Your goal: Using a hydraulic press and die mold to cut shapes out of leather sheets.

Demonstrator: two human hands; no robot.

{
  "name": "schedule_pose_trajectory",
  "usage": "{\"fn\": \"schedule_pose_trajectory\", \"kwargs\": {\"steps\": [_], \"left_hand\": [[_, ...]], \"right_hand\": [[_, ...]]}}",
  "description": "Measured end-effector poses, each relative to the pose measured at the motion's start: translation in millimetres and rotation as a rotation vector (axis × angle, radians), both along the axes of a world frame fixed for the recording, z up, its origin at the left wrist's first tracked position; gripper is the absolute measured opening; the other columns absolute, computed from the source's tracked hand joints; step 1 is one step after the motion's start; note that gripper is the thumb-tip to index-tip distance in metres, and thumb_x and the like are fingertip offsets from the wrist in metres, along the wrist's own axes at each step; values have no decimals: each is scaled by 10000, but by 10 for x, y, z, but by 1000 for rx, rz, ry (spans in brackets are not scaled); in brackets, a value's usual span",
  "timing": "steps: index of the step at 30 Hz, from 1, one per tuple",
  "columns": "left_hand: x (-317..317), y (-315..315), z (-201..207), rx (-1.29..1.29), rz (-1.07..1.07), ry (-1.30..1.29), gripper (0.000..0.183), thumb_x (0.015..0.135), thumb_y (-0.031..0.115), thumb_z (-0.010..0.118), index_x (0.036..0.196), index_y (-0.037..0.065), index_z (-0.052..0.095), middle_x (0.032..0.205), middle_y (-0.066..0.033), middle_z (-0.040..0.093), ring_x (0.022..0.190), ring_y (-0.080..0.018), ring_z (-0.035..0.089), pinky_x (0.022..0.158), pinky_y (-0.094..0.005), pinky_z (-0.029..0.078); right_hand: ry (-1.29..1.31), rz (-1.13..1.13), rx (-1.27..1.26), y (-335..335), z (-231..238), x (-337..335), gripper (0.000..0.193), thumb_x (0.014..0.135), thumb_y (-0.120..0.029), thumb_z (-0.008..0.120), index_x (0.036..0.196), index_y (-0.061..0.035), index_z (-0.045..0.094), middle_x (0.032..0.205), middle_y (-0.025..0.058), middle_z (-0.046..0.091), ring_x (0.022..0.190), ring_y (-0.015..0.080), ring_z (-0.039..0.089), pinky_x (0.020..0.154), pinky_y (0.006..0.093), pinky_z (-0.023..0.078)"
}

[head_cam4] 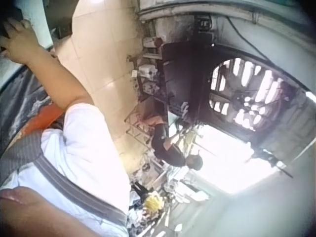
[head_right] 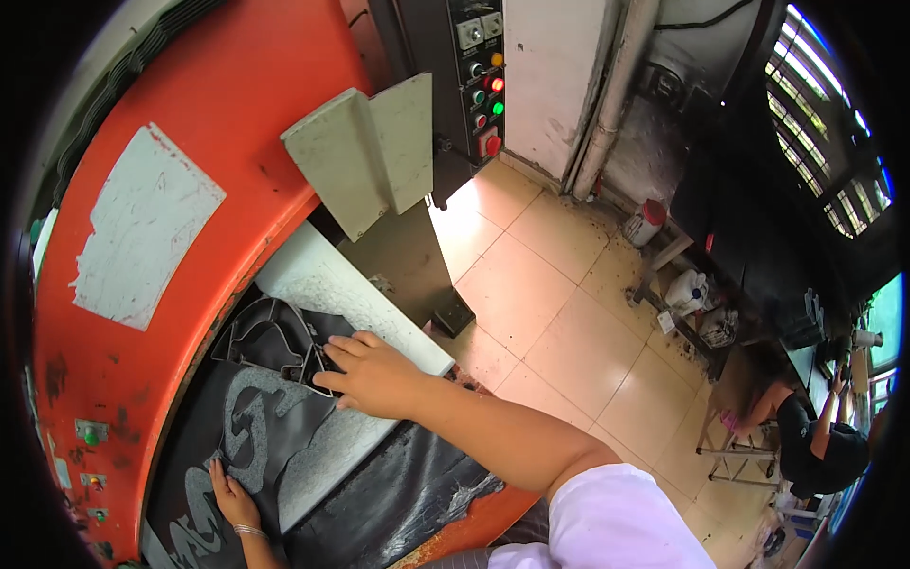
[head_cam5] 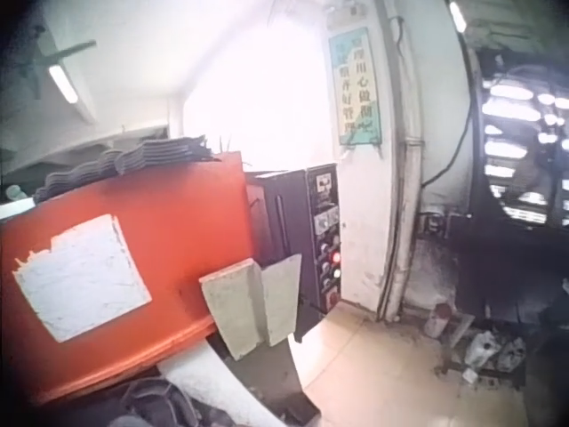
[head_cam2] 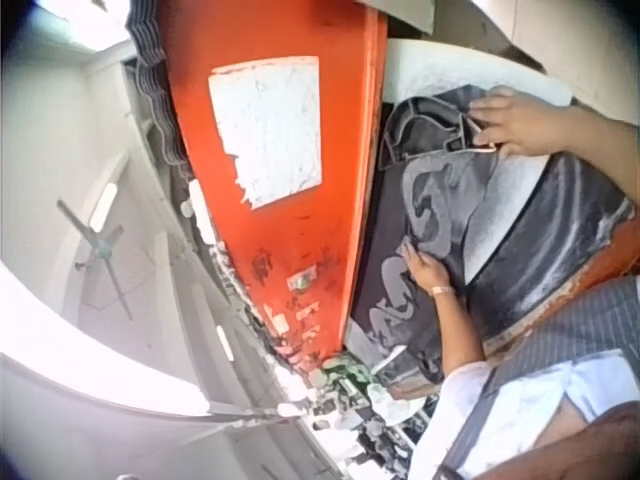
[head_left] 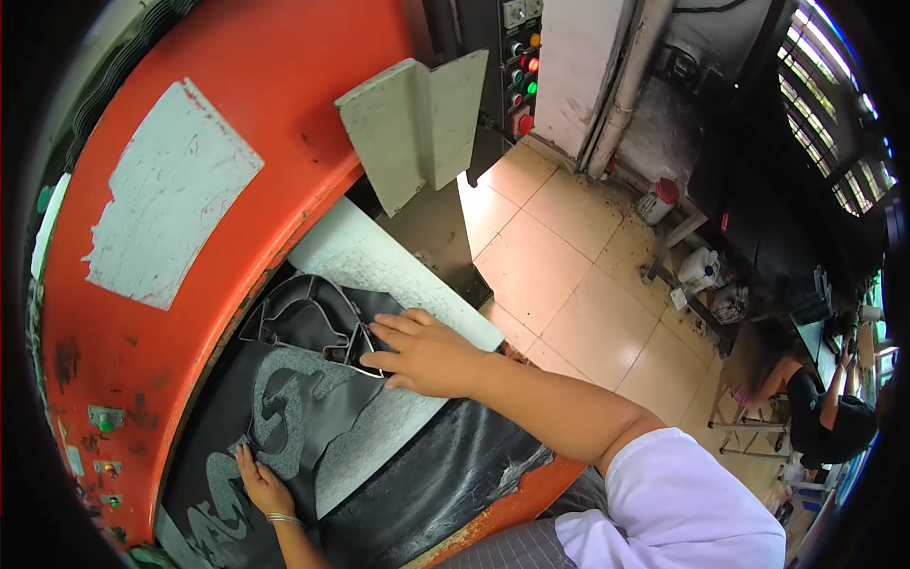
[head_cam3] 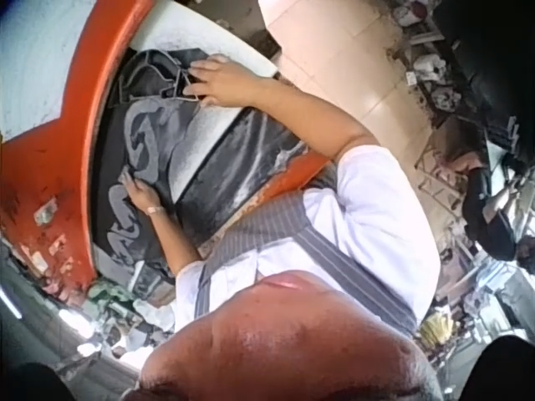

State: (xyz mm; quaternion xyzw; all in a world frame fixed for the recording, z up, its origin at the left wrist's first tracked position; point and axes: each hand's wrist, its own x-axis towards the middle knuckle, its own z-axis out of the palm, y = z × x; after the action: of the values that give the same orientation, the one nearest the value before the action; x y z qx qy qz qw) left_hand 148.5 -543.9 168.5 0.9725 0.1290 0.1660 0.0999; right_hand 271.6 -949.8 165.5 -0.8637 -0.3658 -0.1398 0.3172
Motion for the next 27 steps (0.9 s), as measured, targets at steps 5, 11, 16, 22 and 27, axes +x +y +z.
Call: {"fn": "schedule_pose_trajectory", "kwargs": {"steps": [5,11,16,22,27], "left_hand": [[-169,-35,111,6,68,30,402,931,21,411,1317,-31,512,1421,-195,464,1344,-337,410,1110,-391,311],[-137,-51,22,-50,3,-25,408,906,21,434,1300,-10,534,1388,-197,498,1325,-341,433,1103,-389,318],[-143,-217,-42,-43,23,-44,378,915,63,445,1267,2,570,1380,-173,513,1322,-336,435,1098,-394,329],[-172,-326,-19,-56,56,-55,373,918,87,448,1259,4,576,1372,-176,518,1310,-344,443,1092,-406,338],[-197,-379,-86,-64,47,-66,372,907,84,450,1244,-3,581,1352,-193,528,1302,-357,446,1095,-424,330]], "right_hand": [[22,10,30,69,-16,-61,444,802,-340,692,1201,-167,603,1303,191,545,1307,321,429,1066,446,305],[30,3,-31,-12,63,-128,474,816,-350,672,1246,-174,575,1311,198,539,1308,337,425,1072,468,307],[16,-25,-49,-142,58,-187,433,807,-365,674,1193,-179,608,1285,182,562,1293,315,441,1063,449,312],[-7,-16,-62,-93,9,-175,355,782,-348,698,1075,-157,634,1257,186,580,1283,308,455,1044,431,329],[-5,-5,-152,-166,90,-208,368,794,-343,696,1108,-163,629,1277,200,562,1279,321,464,1034,447,340]]}}
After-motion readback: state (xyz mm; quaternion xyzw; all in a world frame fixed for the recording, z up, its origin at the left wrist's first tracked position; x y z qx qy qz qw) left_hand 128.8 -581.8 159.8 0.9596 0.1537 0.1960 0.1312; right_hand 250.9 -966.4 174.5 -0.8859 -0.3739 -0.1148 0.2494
